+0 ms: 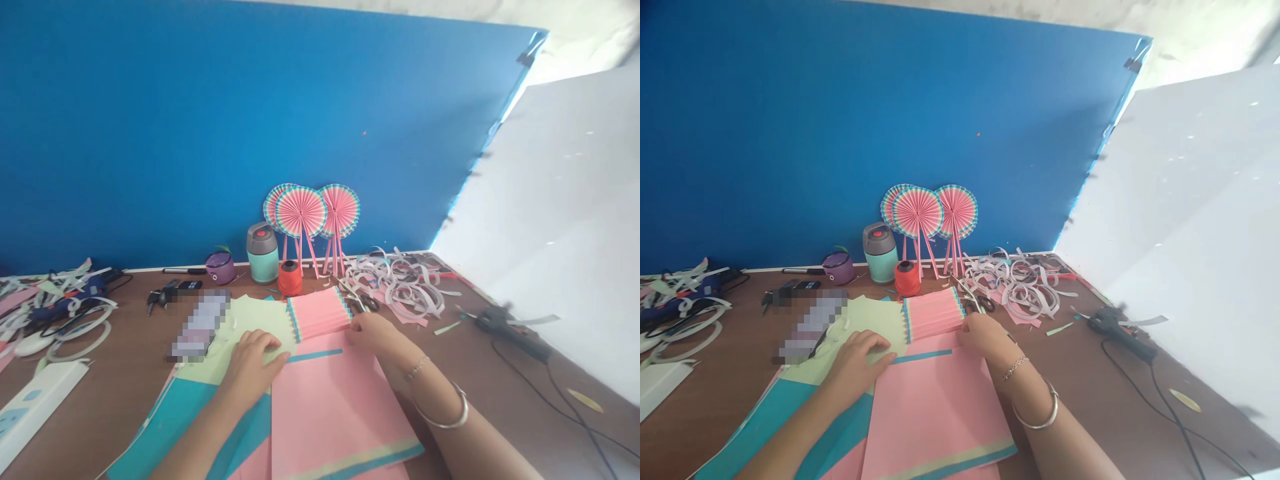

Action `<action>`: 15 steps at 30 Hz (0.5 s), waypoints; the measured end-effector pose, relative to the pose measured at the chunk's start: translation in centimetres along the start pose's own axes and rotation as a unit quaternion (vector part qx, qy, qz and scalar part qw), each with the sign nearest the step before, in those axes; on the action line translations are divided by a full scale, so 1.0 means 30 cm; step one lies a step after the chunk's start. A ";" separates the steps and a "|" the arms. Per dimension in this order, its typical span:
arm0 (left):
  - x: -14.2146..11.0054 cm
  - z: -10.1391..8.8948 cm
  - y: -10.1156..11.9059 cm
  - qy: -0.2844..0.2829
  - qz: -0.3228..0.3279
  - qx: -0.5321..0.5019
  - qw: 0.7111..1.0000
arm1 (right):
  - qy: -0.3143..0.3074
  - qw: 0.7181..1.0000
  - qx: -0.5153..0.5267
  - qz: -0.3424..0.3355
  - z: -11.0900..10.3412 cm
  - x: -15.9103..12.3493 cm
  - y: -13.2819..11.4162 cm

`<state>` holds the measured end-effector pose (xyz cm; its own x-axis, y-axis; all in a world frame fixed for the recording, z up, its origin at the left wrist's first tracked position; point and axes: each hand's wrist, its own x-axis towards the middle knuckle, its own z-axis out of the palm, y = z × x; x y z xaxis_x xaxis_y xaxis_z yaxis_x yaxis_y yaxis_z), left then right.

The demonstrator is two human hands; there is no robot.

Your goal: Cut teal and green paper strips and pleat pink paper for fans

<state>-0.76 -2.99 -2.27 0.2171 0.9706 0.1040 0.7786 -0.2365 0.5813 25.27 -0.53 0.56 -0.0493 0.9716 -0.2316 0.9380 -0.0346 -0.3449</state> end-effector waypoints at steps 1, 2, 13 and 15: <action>-0.005 0.000 0.012 -0.015 0.011 0.003 1.000 | 0.000 1.000 -0.001 0.002 0.000 -0.002 -0.003; -0.008 -0.001 0.022 -0.030 0.019 0.005 0.999 | -0.001 1.000 -0.001 0.004 0.000 -0.005 -0.008; -0.020 -0.011 0.066 -0.099 -0.012 -0.021 0.995 | 0.021 0.999 -0.025 -0.007 0.009 -0.008 -0.027; -0.022 -0.007 0.064 -0.096 -0.002 -0.038 0.995 | 0.052 0.998 -0.029 0.001 0.014 0.002 -0.026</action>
<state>0.47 -4.06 -1.05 0.3279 0.9434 -0.0505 0.7346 -0.2209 0.6415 24.39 -0.56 0.44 -0.0142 0.9906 -0.1361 0.9565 -0.0262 -0.2907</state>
